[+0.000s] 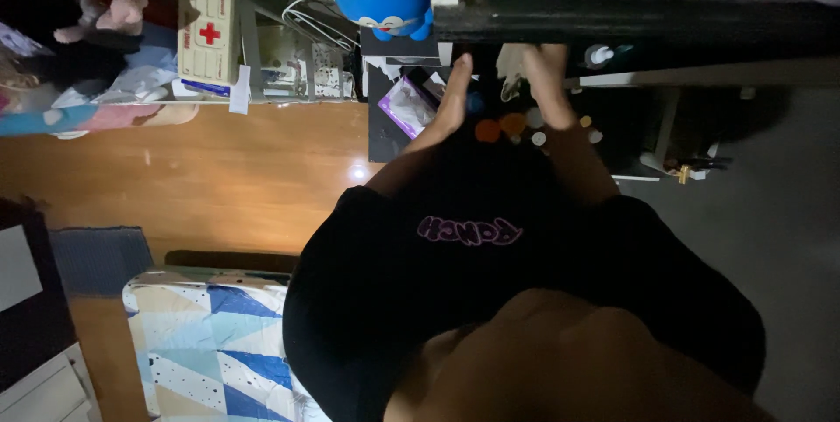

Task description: Organize and sort various small household items on a table and into storage.

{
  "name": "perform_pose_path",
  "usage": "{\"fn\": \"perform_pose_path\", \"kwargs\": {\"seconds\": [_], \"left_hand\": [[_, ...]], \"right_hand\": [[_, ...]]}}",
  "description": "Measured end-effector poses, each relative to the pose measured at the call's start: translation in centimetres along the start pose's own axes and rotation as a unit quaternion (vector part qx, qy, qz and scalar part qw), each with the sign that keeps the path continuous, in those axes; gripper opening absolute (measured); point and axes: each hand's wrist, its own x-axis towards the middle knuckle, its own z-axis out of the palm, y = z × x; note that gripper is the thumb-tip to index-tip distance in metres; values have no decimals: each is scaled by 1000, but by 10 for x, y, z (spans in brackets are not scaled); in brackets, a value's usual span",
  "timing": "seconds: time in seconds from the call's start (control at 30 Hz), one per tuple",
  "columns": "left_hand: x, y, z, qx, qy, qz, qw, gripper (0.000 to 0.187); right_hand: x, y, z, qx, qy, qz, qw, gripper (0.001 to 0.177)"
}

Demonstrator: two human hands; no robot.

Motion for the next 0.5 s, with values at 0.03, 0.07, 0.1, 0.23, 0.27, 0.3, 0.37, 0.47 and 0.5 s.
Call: {"fn": "perform_pose_path", "kwargs": {"seconds": [0.03,0.07,0.1,0.23,0.27,0.3,0.37,0.47,0.5], "left_hand": [[2,-4,-1,0,0,0,1000,81],[5,-9,-2,-33,-2,4,999,78],[7,-13,-3,-66,-4,9,998,75],[8,-3,-2,-117,-20,29,993,69],[8,-1,-1,-153,-33,28,987,65],[8,0,1,-189,-46,27,981,61],[20,-30,0,-174,-33,37,984,60],[22,-32,-1,-128,-21,28,991,61],[19,-26,-1,-96,-24,7,995,62]], "right_hand": [[-2,0,3,0,0,0,1000,22],[-3,1,5,7,-6,9,1000,27],[-5,1,9,14,-13,17,1000,33],[-10,-7,22,48,-9,-6,999,29],[-7,2,24,57,2,20,998,28],[-4,10,26,65,14,46,997,27],[-7,9,26,79,-3,39,996,23],[-4,33,17,111,-50,18,992,17],[-3,45,12,129,-80,5,988,23]]}}
